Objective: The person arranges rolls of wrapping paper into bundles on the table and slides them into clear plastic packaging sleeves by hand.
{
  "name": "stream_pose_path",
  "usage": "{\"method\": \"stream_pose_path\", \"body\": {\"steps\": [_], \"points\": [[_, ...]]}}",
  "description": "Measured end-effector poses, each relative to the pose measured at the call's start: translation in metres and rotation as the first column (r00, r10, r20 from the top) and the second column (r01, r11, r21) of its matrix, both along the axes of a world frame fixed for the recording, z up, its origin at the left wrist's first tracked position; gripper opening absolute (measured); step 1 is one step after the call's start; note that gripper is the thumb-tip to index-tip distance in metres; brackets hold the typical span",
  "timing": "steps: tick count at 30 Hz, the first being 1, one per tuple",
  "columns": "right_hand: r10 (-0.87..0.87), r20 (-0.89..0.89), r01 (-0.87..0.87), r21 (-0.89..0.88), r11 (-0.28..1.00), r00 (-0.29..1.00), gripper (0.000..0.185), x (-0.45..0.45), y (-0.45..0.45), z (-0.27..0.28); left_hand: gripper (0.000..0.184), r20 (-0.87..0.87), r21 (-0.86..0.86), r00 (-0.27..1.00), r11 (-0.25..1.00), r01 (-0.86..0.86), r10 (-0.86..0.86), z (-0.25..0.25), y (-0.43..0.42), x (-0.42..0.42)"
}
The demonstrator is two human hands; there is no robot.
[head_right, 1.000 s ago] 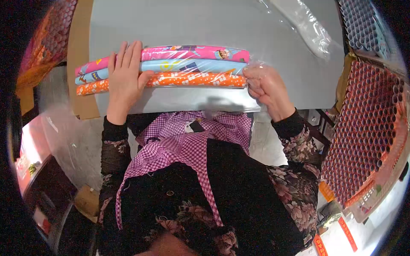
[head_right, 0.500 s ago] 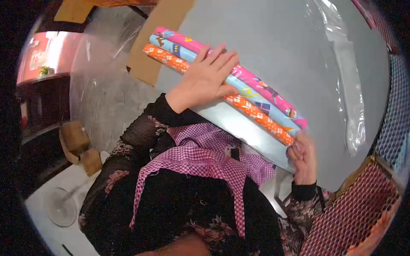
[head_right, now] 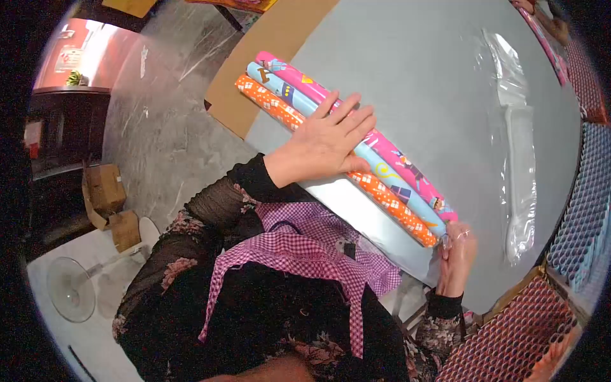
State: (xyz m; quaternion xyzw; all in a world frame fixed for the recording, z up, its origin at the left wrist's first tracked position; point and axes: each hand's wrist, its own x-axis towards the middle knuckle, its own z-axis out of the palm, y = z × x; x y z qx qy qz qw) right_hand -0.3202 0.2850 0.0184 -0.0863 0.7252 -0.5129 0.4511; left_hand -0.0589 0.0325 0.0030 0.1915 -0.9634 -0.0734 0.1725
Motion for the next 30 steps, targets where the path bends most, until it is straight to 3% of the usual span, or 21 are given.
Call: {"method": "stream_pose_path", "body": {"steps": [3,6,8,9,11,13,15,16,17,19,23,26,30], "points": [[-0.042,0.095,0.041,0.018,0.999,0.995,0.016,0.007,-0.009,0.013,0.074,0.015,0.024,1.0,1.0,0.007,-0.007,0.001,0.001,0.0],[-0.192,0.135,0.185,0.059,0.981,0.972,0.015,0.007,-0.009,0.017,0.075,0.023,0.031,1.0,0.999,0.011,-0.012,0.002,0.002,0.0],[0.017,0.364,0.019,-0.094,0.995,0.931,0.007,-0.016,0.01,0.0,0.076,0.099,0.01,0.995,1.0,-0.014,0.013,0.005,0.003,-0.001],[0.012,0.366,0.022,-0.09,0.996,0.931,0.007,-0.015,0.014,-0.002,0.076,0.1,0.014,0.995,1.0,-0.01,0.009,0.006,0.004,-0.001],[-0.034,0.29,0.071,-0.12,0.99,0.956,0.008,-0.009,0.017,-0.001,0.073,0.084,0.068,0.996,0.997,-0.021,0.015,0.004,0.003,-0.002],[0.04,0.25,0.012,-0.203,0.979,0.967,0.013,-0.009,0.021,-0.006,0.071,0.09,0.087,0.996,0.996,-0.01,0.002,0.002,0.003,-0.004],[-0.249,-0.07,0.25,-0.001,0.968,0.966,0.013,0.027,-0.009,0.009,0.069,0.102,0.051,0.994,0.998,-0.034,0.029,-0.002,0.001,-0.008],[-0.029,0.152,0.038,-0.053,0.998,0.988,0.016,-0.014,0.012,-0.024,0.068,0.1,0.017,0.994,0.999,-0.036,0.034,-0.004,0.001,-0.01],[0.049,0.031,-0.051,0.035,0.998,0.998,0.017,0.007,-0.004,0.016,0.068,0.115,0.004,0.993,0.999,-0.037,0.037,-0.006,0.002,-0.011],[0.049,-0.114,-0.043,0.052,0.998,0.992,0.022,-0.007,0.001,-0.011,0.067,0.107,-0.049,0.994,0.999,-0.022,0.028,-0.011,-0.008,-0.016],[0.085,-0.15,-0.047,0.241,0.969,0.985,0.027,-0.002,-0.001,-0.003,0.066,0.088,-0.115,0.996,0.993,-0.008,0.018,-0.025,-0.017,-0.019],[0.054,-0.061,-0.046,0.137,0.99,0.997,0.026,-0.004,0.001,-0.012,0.066,0.092,-0.15,0.996,0.989,0.001,0.013,-0.02,-0.016,-0.021],[0.063,-0.071,-0.056,0.091,0.994,0.995,0.023,0.0,0.004,-0.007,0.068,0.098,-0.152,0.995,0.988,-0.013,0.028,-0.008,-0.003,-0.015]]}}
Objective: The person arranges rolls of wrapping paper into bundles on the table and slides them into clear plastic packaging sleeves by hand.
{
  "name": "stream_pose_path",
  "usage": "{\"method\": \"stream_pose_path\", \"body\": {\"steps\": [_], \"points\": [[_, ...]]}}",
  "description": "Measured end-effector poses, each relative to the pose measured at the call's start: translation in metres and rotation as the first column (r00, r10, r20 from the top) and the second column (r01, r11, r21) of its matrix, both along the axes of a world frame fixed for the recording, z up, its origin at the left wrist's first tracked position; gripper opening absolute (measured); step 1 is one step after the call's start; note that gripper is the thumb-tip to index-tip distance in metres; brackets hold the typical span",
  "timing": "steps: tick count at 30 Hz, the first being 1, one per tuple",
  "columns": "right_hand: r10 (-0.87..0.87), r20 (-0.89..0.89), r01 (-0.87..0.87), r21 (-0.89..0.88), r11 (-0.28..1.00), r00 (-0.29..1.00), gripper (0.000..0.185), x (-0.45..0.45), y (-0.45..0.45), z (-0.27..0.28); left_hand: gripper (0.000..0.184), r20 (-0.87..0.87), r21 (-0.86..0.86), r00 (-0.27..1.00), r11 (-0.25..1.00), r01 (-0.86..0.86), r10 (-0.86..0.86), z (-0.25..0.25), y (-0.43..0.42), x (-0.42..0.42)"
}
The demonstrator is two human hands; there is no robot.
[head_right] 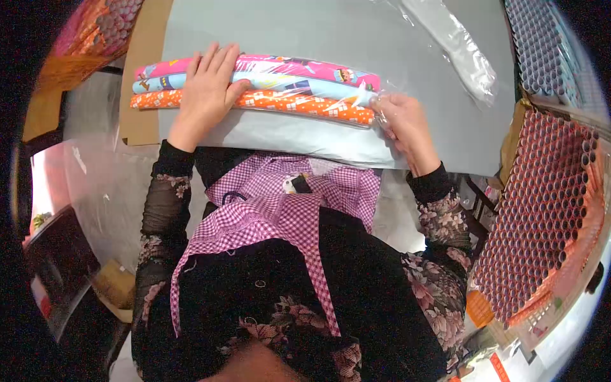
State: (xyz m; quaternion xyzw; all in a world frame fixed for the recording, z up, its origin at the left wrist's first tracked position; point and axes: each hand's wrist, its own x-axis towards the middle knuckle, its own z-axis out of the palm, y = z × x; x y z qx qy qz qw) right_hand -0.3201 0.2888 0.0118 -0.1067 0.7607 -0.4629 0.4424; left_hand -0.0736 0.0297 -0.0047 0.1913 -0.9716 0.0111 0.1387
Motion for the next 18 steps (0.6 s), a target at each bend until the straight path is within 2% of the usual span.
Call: {"method": "stream_pose_path", "body": {"steps": [4,6,10,12,13,14,16,18], "points": [[0.038,0.094,-0.031,-0.077,0.997,0.995,0.02,-0.003,-0.007,-0.009,0.066,0.014,-0.024,1.0,0.999,0.023,-0.023,-0.017,-0.015,-0.008],[0.019,0.265,0.049,-0.246,0.968,0.964,0.019,-0.007,-0.007,-0.022,0.065,0.012,-0.018,1.0,1.0,0.025,-0.025,-0.018,-0.017,-0.007],[-0.014,0.263,0.087,-0.267,0.96,0.965,0.019,-0.006,-0.007,-0.022,0.062,-0.005,-0.05,0.999,0.998,0.036,-0.037,-0.024,-0.021,-0.006],[0.05,0.188,-0.003,-0.239,0.971,0.981,0.022,-0.005,-0.007,-0.014,0.061,-0.011,-0.055,0.999,0.998,0.044,-0.045,-0.028,-0.023,-0.009],[0.02,0.08,-0.012,-0.095,0.995,0.997,0.026,-0.002,-0.005,-0.003,0.06,-0.004,-0.047,0.999,0.998,0.031,-0.032,-0.028,-0.023,-0.009],[0.015,0.076,-0.008,-0.093,0.996,0.997,0.026,0.0,-0.001,0.002,0.06,0.005,-0.038,1.0,0.999,0.015,-0.015,-0.027,-0.024,-0.008],[0.081,-0.097,-0.069,0.122,0.99,0.992,0.029,-0.002,0.008,0.007,0.059,-0.008,-0.046,1.0,0.999,0.01,-0.011,-0.026,-0.023,-0.006],[0.114,-0.067,-0.102,0.153,0.983,0.991,0.031,-0.001,0.013,0.005,0.059,0.011,-0.051,1.0,0.999,-0.003,0.003,-0.026,-0.023,-0.004]]}}
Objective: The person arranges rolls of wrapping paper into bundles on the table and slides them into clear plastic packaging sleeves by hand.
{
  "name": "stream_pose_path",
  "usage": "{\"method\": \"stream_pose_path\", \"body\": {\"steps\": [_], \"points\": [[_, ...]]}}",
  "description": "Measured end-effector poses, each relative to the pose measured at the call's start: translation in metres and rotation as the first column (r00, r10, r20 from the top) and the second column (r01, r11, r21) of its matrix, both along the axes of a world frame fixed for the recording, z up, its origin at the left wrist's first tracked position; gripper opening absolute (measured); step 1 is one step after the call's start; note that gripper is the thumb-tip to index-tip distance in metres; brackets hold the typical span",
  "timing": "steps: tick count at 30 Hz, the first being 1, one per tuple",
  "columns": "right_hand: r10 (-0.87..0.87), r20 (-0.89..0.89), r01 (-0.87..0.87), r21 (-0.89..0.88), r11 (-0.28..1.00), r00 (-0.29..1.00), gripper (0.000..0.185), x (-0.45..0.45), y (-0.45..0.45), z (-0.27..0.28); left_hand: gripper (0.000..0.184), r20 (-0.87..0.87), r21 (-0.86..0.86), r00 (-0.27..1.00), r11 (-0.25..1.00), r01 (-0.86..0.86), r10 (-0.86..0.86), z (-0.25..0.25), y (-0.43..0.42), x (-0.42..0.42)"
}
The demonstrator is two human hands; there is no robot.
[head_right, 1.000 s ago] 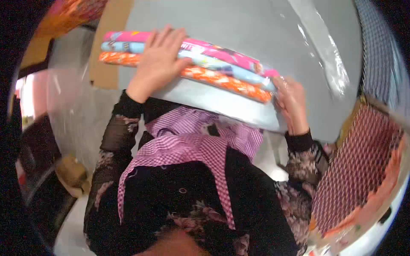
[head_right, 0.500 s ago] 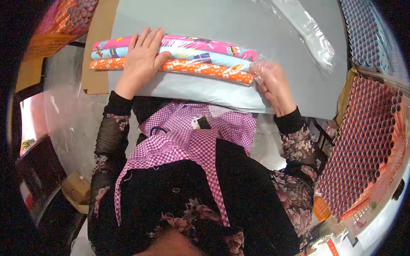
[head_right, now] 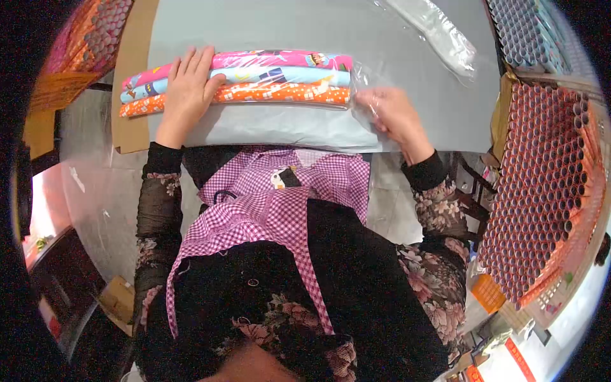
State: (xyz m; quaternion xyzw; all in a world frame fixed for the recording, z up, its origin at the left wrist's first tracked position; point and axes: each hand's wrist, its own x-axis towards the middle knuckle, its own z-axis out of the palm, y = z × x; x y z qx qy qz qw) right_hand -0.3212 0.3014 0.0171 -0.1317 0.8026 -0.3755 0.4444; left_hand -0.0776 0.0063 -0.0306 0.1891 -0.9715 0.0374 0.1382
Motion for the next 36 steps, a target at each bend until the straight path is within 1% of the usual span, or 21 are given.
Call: {"method": "stream_pose_path", "body": {"steps": [4,6,7,9,10,11,12,14,15,17,20,21,23,25,26,28,29,31,32,34,36], "points": [[0.037,0.067,-0.03,-0.11,0.993,0.997,0.033,0.007,0.001,-0.01,0.06,0.017,0.028,1.0,1.0,-0.003,0.002,0.005,0.002,-0.004],[0.058,-0.03,-0.06,-0.071,0.996,0.998,0.032,0.009,-0.002,-0.011,0.06,0.019,0.057,1.0,0.998,0.004,-0.005,0.006,0.004,-0.004],[0.107,-0.002,-0.105,-0.181,0.978,0.994,0.033,0.006,0.0,-0.016,0.06,-0.01,0.074,1.0,0.997,-0.017,0.018,-0.001,0.004,-0.003],[0.021,0.013,-0.02,-0.069,0.997,1.0,0.032,0.014,-0.007,-0.005,0.06,0.002,0.064,1.0,0.997,-0.031,0.031,-0.003,0.003,-0.004],[0.053,0.033,-0.051,-0.037,0.998,0.998,0.03,0.016,-0.011,0.002,0.061,0.005,0.073,1.0,0.997,-0.008,0.007,0.001,0.001,-0.001],[-0.033,0.033,0.036,-0.117,0.992,0.999,0.027,0.005,-0.004,-0.034,0.061,0.004,0.085,1.0,0.996,-0.006,0.006,0.007,0.003,-0.001],[0.011,0.045,-0.005,-0.143,0.99,0.999,0.027,0.006,-0.01,-0.027,0.062,0.0,0.097,1.0,0.995,0.003,-0.002,0.012,0.005,-0.002],[-0.018,0.218,0.047,-0.128,0.991,0.976,0.025,0.014,-0.015,-0.003,0.063,-0.019,0.073,1.0,0.997,-0.011,0.012,0.01,0.003,0.001],[0.003,0.223,0.029,-0.139,0.99,0.975,0.025,0.014,-0.016,-0.008,0.063,-0.054,0.07,0.998,0.997,0.022,-0.018,0.009,0.001,0.001],[-0.067,0.308,0.145,-0.24,0.96,0.949,0.017,0.012,-0.015,-0.025,0.063,-0.063,0.064,0.998,0.998,0.012,-0.008,0.008,0.002,0.002],[-0.003,0.308,0.088,-0.262,0.961,0.951,0.017,0.005,-0.01,-0.028,0.063,-0.068,0.087,0.997,0.996,0.037,-0.031,0.01,0.001,0.002],[-0.034,0.292,0.113,-0.257,0.96,0.956,0.017,0.004,-0.007,-0.022,0.062,-0.061,0.088,0.998,0.996,0.023,-0.018,0.009,0.0,0.002],[0.01,0.119,0.002,-0.099,0.995,0.993,0.02,0.001,-0.006,-0.013,0.058,-0.065,0.137,0.998,0.991,-0.003,0.012,0.011,0.002,0.002],[-0.091,0.001,0.088,-0.29,0.953,0.996,0.025,-0.013,0.01,-0.023,0.058,-0.056,0.132,0.998,0.991,-0.001,0.008,0.003,-0.003,0.001],[-0.138,-0.012,0.13,-0.274,0.953,0.99,0.025,-0.026,0.021,-0.026,0.058,-0.067,0.15,0.997,0.987,0.048,-0.038,0.0,-0.003,-0.001],[-0.27,0.359,0.416,-0.432,0.8,0.893,0.027,-0.054,0.052,-0.024,0.059,-0.018,0.066,1.0,0.998,-0.002,0.004,0.005,-0.001,0.0],[-0.295,0.35,0.433,-0.435,0.789,0.889,0.027,-0.062,0.067,-0.023,0.059,-0.028,0.067,0.999,0.997,0.026,-0.024,0.003,-0.004,0.003],[-0.399,0.257,0.473,-0.542,0.695,0.88,0.031,-0.074,0.087,-0.022,0.061,-0.012,-0.001,1.0,1.0,0.028,-0.028,-0.002,-0.009,0.005],[-0.411,0.258,0.484,-0.534,0.693,0.874,0.031,-0.069,0.085,-0.014,0.061,-0.007,0.007,0.999,0.999,0.039,-0.039,-0.001,-0.008,0.003],[-0.401,-0.167,0.281,-0.48,0.831,0.901,0.037,-0.045,0.063,0.007,0.061,0.04,0.039,0.999,0.999,0.026,-0.028,0.008,-0.007,0.003],[-0.185,-0.394,-0.022,-0.466,0.884,0.9,0.053,-0.017,0.038,0.005,0.063,0.055,0.011,0.997,0.999,0.044,-0.045,-0.001,-0.011,0.005]]}}
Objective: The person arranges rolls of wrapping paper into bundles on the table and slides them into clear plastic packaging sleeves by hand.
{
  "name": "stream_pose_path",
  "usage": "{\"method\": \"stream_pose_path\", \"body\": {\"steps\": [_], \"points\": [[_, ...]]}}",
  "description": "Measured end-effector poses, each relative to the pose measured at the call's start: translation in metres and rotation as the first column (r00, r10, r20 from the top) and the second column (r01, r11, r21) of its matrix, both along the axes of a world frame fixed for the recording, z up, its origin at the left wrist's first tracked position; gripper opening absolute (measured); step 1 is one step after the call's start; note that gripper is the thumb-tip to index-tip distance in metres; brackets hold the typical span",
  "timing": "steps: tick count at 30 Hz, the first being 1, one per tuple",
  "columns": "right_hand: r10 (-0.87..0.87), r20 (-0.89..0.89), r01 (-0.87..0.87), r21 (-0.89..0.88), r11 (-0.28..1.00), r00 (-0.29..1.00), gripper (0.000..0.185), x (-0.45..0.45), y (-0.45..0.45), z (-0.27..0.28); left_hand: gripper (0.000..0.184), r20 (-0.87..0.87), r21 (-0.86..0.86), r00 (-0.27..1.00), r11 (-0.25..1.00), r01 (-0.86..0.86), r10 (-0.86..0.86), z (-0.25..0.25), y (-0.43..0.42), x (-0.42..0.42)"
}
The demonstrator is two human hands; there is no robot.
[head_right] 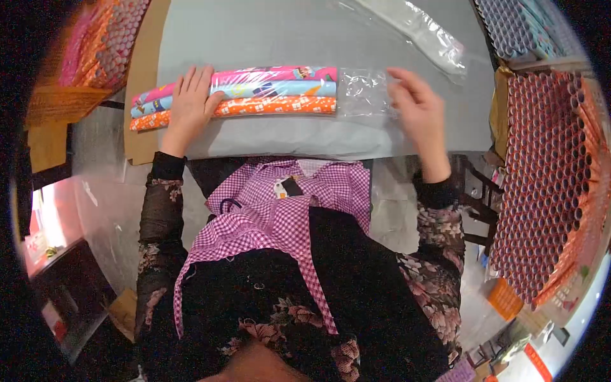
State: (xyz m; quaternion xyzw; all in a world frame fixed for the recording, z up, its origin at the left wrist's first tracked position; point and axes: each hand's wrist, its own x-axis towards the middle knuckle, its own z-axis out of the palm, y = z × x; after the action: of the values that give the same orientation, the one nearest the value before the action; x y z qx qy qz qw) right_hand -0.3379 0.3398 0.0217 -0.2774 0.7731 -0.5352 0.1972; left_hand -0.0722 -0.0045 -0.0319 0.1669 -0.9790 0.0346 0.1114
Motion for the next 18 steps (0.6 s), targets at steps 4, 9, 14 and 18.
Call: {"method": "stream_pose_path", "body": {"steps": [4,9,14,18], "points": [[0.444,-0.731,-0.311,0.323,0.894,0.518,0.075,0.025,-0.038,0.005,0.066,0.034,0.027,0.999,0.999,-0.031,0.03,0.004,0.001,-0.003],[0.662,-0.536,-0.424,0.51,0.749,0.524,0.085,0.017,-0.061,0.0,0.07,0.073,0.125,0.994,0.988,-0.096,0.088,0.016,0.009,-0.003],[0.649,-0.448,-0.455,0.47,0.756,0.615,0.077,0.011,-0.062,-0.024,0.072,-0.009,0.073,0.993,0.991,-0.113,0.114,0.012,0.008,0.001],[0.575,-0.529,-0.47,0.333,0.817,0.624,0.068,0.007,-0.07,-0.038,0.073,-0.001,0.076,0.991,0.988,-0.134,0.134,0.021,0.017,0.0]]}}
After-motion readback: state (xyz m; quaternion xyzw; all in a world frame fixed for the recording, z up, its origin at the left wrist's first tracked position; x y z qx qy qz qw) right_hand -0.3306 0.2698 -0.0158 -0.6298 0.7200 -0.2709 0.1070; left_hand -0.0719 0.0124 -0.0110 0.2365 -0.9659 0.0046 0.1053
